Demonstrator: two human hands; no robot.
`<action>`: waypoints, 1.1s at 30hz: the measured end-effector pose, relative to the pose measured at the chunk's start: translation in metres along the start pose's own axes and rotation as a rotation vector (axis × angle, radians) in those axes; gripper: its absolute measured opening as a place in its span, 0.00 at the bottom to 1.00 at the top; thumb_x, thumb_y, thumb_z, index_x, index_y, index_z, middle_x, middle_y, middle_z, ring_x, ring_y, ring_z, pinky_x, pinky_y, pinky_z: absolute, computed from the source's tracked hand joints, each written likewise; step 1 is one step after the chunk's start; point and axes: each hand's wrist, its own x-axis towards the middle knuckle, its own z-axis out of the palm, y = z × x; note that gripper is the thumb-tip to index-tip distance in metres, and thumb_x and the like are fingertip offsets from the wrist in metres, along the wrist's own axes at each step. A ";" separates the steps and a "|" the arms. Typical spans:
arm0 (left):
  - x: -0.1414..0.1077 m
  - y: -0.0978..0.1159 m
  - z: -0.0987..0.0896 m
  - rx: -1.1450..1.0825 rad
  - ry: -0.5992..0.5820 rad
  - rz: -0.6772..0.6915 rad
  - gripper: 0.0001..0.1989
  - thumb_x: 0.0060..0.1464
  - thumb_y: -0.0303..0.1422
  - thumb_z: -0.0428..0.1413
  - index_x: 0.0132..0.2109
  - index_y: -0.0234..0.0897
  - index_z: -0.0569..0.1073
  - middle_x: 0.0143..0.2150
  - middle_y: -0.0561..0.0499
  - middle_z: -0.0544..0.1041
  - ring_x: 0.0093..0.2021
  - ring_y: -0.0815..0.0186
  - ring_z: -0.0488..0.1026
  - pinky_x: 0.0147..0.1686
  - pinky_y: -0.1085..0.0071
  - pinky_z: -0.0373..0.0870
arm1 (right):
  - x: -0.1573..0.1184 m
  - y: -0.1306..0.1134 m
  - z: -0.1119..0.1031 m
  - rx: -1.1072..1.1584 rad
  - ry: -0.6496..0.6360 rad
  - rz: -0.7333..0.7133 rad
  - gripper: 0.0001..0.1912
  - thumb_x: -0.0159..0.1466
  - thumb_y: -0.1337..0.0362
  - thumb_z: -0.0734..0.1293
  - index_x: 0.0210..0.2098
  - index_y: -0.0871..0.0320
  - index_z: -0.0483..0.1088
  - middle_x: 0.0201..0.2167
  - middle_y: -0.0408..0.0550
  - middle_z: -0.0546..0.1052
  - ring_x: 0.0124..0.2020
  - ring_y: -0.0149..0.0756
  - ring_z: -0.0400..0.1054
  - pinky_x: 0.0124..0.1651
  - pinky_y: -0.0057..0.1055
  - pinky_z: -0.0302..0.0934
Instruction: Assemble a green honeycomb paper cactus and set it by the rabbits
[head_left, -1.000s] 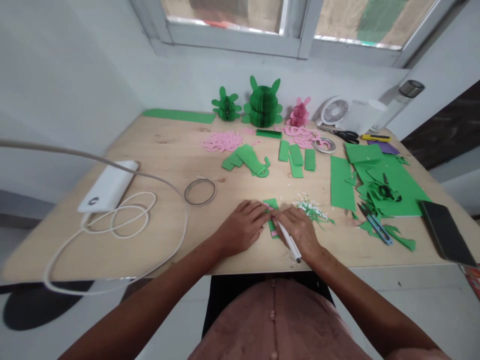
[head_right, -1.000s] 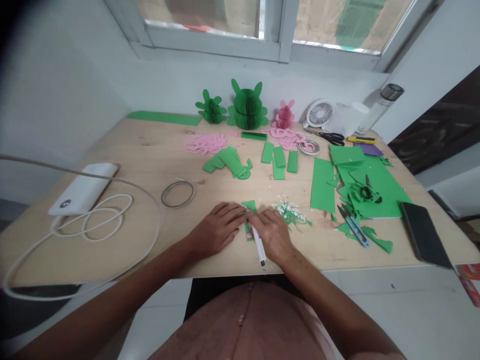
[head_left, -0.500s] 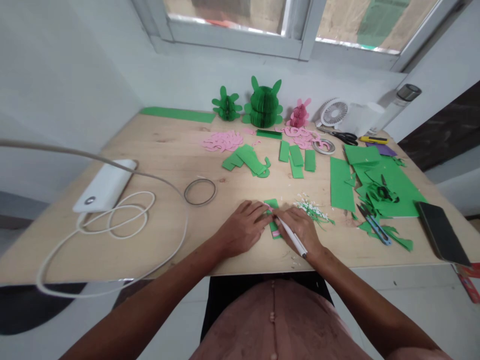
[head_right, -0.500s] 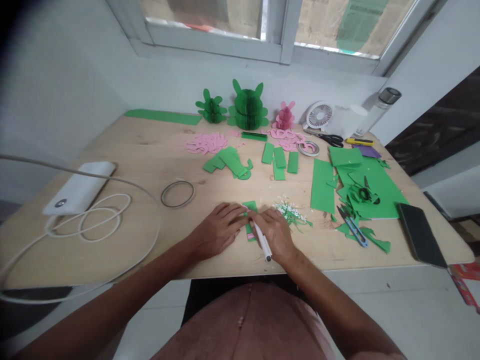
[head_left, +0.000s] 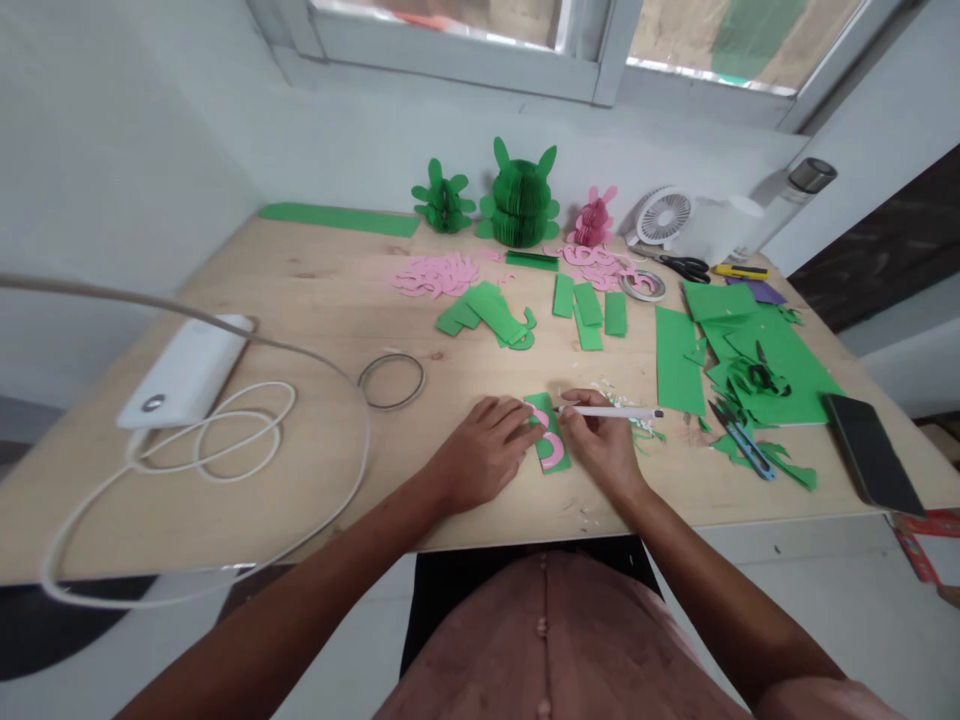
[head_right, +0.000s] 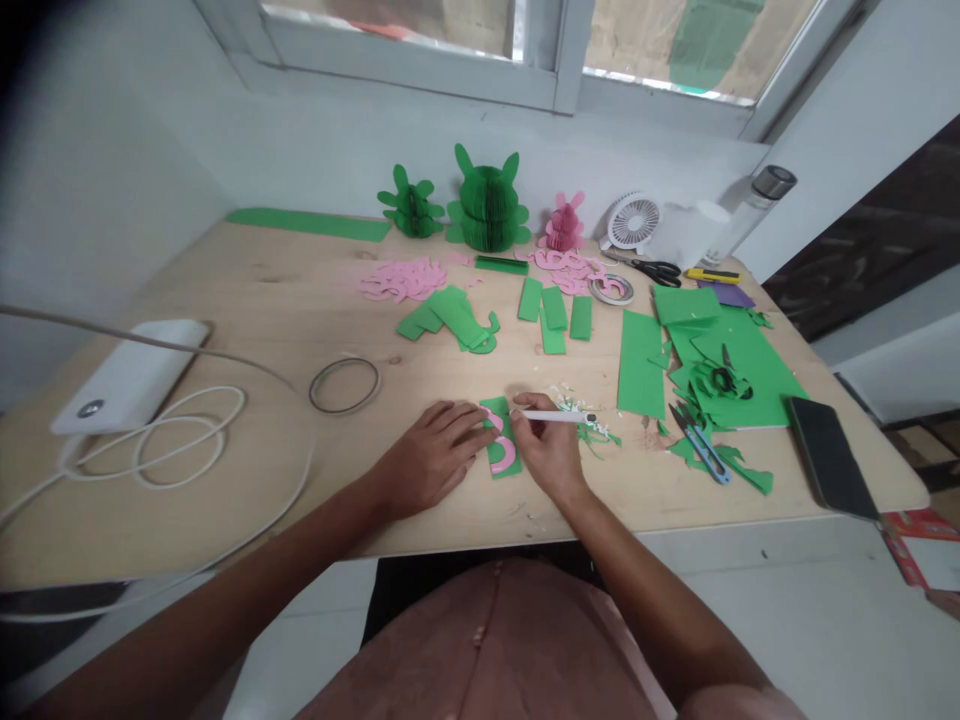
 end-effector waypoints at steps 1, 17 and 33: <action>0.000 0.000 0.000 0.000 0.002 0.000 0.19 0.59 0.29 0.48 0.57 0.38 0.69 0.56 0.43 0.70 0.59 0.55 0.63 0.59 0.53 0.58 | 0.001 0.000 0.002 0.000 0.007 0.010 0.09 0.60 0.60 0.66 0.38 0.57 0.70 0.27 0.42 0.75 0.25 0.32 0.68 0.27 0.28 0.62; 0.000 -0.001 -0.001 -0.019 -0.008 -0.011 0.19 0.58 0.28 0.49 0.56 0.37 0.69 0.56 0.42 0.70 0.59 0.54 0.63 0.59 0.52 0.58 | -0.004 -0.005 0.005 -0.241 0.066 -0.118 0.04 0.59 0.64 0.64 0.28 0.57 0.67 0.19 0.39 0.68 0.20 0.28 0.60 0.23 0.25 0.54; 0.001 0.000 -0.003 -0.029 -0.035 -0.036 0.19 0.58 0.29 0.49 0.56 0.37 0.70 0.58 0.42 0.70 0.60 0.53 0.62 0.60 0.51 0.57 | 0.004 0.000 0.007 -0.152 0.024 -0.073 0.04 0.59 0.63 0.64 0.30 0.57 0.68 0.21 0.40 0.70 0.20 0.28 0.61 0.23 0.25 0.56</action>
